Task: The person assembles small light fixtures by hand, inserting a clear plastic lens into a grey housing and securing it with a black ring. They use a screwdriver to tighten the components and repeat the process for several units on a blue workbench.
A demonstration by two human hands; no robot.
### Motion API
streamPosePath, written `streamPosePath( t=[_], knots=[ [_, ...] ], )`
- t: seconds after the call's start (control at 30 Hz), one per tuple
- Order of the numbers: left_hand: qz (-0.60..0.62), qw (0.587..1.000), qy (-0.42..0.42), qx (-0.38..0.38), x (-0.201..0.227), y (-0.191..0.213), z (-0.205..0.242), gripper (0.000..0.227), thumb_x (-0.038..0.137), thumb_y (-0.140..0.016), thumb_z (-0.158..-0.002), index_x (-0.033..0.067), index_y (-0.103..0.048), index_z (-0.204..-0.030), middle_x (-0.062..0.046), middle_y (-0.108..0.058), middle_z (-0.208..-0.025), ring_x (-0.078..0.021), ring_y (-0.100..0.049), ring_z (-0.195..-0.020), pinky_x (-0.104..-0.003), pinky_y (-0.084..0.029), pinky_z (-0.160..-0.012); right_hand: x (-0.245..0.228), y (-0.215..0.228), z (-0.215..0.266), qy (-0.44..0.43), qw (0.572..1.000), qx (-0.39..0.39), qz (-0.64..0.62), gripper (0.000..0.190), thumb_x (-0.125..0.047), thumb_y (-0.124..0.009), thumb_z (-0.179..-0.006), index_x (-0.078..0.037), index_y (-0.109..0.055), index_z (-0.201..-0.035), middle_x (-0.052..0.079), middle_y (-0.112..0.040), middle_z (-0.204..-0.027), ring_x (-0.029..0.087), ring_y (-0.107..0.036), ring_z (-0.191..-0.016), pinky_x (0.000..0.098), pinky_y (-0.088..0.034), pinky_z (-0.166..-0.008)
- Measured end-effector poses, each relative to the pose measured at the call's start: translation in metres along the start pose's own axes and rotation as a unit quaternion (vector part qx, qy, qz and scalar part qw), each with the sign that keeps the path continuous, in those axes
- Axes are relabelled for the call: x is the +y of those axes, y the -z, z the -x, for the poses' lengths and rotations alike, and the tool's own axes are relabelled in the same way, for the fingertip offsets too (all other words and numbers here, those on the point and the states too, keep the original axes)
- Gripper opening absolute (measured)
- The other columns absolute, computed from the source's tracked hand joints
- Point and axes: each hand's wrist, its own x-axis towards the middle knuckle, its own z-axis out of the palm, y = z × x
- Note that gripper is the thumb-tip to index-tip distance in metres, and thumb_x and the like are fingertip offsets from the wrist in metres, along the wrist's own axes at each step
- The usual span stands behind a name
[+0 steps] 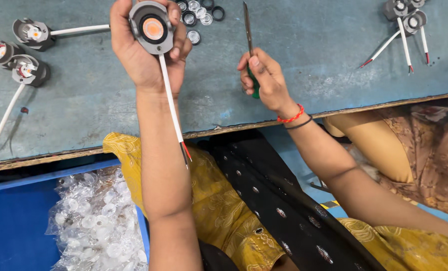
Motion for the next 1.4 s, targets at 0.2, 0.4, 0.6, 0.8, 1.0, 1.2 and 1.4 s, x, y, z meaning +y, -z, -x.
streamPosePath(
  t=[0.2,0.4,0.6,0.8,1.0,1.2,1.4],
  knots=[
    [-0.099,0.995,-0.008,0.016,-0.005,0.002,-0.001,0.049,0.043,-0.046,-0.112,-0.0023,-0.064,-0.106,-0.012,-0.064,-0.089,-0.0162,-0.049,-0.054,-0.029,-0.033,-0.047,0.010,-0.028,0.000,0.005,0.999,0.012,0.041,0.032,-0.034,-0.045,-0.115,-0.003,-0.056,-0.112,0.001,-0.049,-0.078,0.009,-0.047,-0.070,0.0253,-0.044,-0.064],
    [-0.148,0.987,-0.050,0.037,-0.011,0.005,-0.001,0.026,0.021,-0.042,-0.116,0.0037,-0.061,-0.114,-0.013,-0.069,-0.103,-0.0093,-0.045,-0.052,-0.023,-0.030,-0.044,-0.008,-0.052,0.016,-0.033,0.985,-0.009,0.169,0.032,-0.030,-0.043,-0.112,-0.004,-0.061,-0.116,-0.002,-0.053,-0.070,0.006,-0.051,-0.057,0.0244,-0.044,-0.054],
    [-0.194,0.979,-0.054,0.040,-0.015,0.005,-0.002,0.025,0.023,-0.043,-0.116,0.0053,-0.061,-0.117,-0.011,-0.070,-0.098,-0.0088,-0.046,-0.054,-0.023,-0.031,-0.045,-0.013,-0.068,0.012,-0.020,0.982,-0.001,0.185,0.031,-0.029,-0.045,-0.114,-0.003,-0.062,-0.113,-0.002,-0.050,-0.067,0.006,-0.049,-0.056,0.0251,-0.044,-0.054],
    [-0.268,0.958,-0.096,0.037,-0.016,0.006,-0.006,0.028,0.029,-0.044,-0.117,0.0065,-0.060,-0.112,-0.009,-0.071,-0.095,-0.0093,-0.050,-0.060,-0.025,-0.034,-0.046,-0.009,-0.073,0.013,-0.079,0.992,-0.009,0.101,0.034,-0.031,-0.042,-0.113,-0.004,-0.060,-0.109,-0.002,-0.048,-0.068,0.006,-0.046,-0.054,0.0239,-0.041,-0.050],
    [-0.269,0.956,-0.114,0.030,-0.019,0.002,-0.005,0.027,0.030,-0.044,-0.116,0.0074,-0.058,-0.110,-0.008,-0.070,-0.095,-0.0094,-0.052,-0.061,-0.025,-0.036,-0.046,-0.005,-0.081,0.014,-0.136,0.989,-0.019,-0.056,0.036,-0.036,-0.040,-0.113,-0.004,-0.057,-0.111,0.000,-0.049,-0.077,0.006,-0.045,-0.058,0.0222,-0.038,-0.051],
    [-0.267,0.954,-0.135,0.037,-0.022,-0.001,-0.005,0.024,0.028,-0.044,-0.115,0.0070,-0.056,-0.117,-0.011,-0.071,-0.095,-0.0107,-0.051,-0.062,-0.026,-0.040,-0.052,-0.007,-0.080,0.011,-0.137,0.989,-0.023,-0.056,0.039,-0.040,-0.040,-0.113,-0.004,-0.056,-0.108,0.000,-0.047,-0.075,0.006,-0.043,-0.056,0.0220,-0.038,-0.050],
    [-0.290,0.943,-0.165,-0.014,-0.022,-0.006,-0.005,0.023,0.020,-0.047,-0.117,0.0021,-0.058,-0.108,-0.009,-0.069,-0.091,-0.0093,-0.047,-0.062,-0.025,-0.037,-0.055,0.006,-0.071,0.004,-0.104,0.993,-0.024,-0.050,0.038,-0.039,-0.042,-0.113,-0.005,-0.054,-0.102,-0.001,-0.044,-0.071,0.006,-0.039,-0.053,0.0232,-0.034,-0.047]
  ],
)
